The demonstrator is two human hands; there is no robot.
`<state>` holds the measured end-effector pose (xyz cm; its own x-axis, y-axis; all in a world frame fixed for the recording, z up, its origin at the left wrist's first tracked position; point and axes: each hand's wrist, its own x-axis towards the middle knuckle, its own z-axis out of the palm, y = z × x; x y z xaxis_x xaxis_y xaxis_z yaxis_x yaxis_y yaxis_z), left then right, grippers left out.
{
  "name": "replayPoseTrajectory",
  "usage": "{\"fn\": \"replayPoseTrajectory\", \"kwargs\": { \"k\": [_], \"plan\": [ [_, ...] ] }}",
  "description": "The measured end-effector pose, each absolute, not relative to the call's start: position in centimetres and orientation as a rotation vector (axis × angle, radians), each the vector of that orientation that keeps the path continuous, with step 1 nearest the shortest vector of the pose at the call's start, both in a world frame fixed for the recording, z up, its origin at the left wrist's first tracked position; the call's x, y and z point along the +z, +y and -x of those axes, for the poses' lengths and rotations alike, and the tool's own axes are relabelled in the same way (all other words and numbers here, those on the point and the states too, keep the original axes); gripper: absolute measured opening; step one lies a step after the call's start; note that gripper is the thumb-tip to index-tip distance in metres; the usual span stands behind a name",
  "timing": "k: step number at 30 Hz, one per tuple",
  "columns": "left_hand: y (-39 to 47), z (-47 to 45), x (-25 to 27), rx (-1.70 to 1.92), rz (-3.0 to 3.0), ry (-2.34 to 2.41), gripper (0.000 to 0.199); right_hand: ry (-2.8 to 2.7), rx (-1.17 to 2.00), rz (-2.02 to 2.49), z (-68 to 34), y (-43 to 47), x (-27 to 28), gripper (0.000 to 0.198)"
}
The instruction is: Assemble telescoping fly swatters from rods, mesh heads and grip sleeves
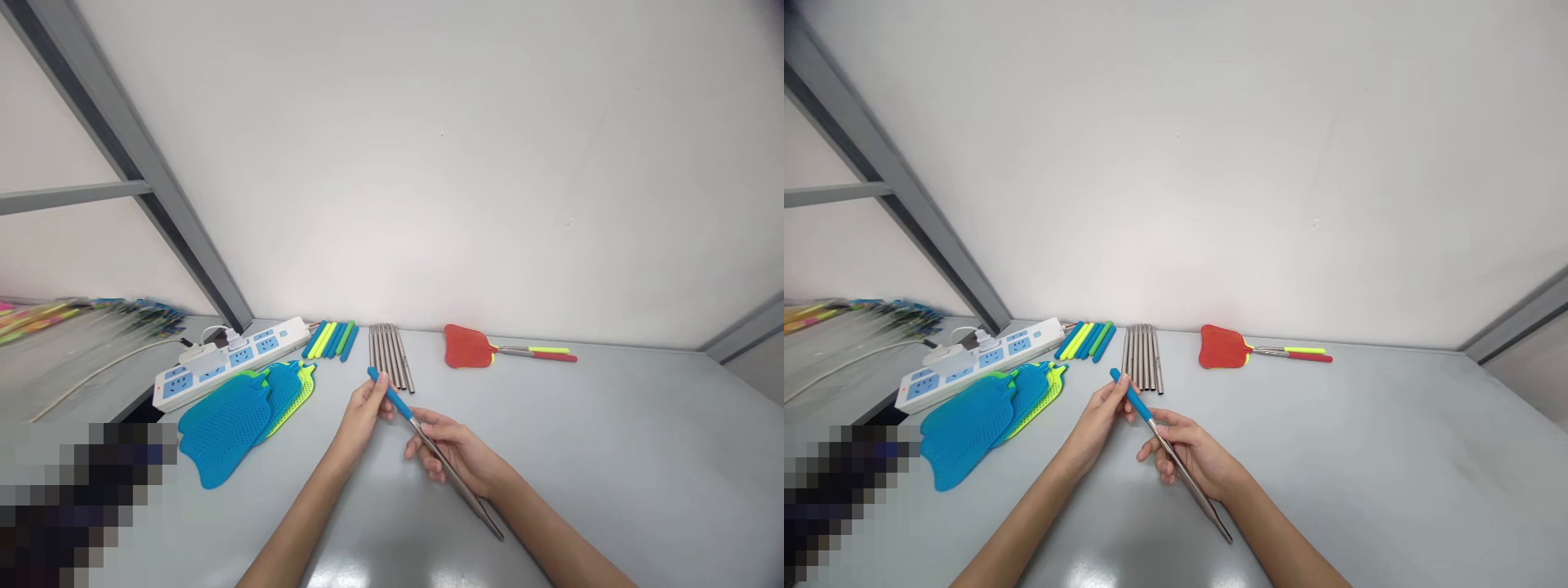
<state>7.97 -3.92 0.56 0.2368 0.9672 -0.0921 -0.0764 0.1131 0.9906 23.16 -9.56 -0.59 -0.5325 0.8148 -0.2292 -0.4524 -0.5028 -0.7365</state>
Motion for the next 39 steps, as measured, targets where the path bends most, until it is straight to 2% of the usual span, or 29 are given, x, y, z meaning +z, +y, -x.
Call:
{"fn": "replayPoseTrajectory", "kwargs": {
  "k": [15,19,26,37,39],
  "plan": [
    [-2.6,-5.6,1.4,1.638,-0.843,1.169,0.032,-1.063,2.123,0.855,-23.2,-9.7,-0.9,0.032],
    [-2.9,-6.1,0.9,1.611,-0.948,1.236,0.033,-1.058,2.142,0.888,-23.3,-9.7,-0.7,0.031],
    [-4.3,-8.4,-0.4,1.358,-1.128,1.181,0.033,-0.960,2.153,0.853,-23.1,-9.6,-0.6,0.028],
    [-4.0,-8.2,-0.8,1.415,-1.084,1.254,0.030,-0.925,2.175,0.817,-23.4,-9.6,-0.8,0.024],
    [-4.1,-8.2,-0.7,1.483,-1.055,1.221,0.039,-0.915,2.188,0.824,-23.4,-9.6,-0.8,0.024]
  ]
}}
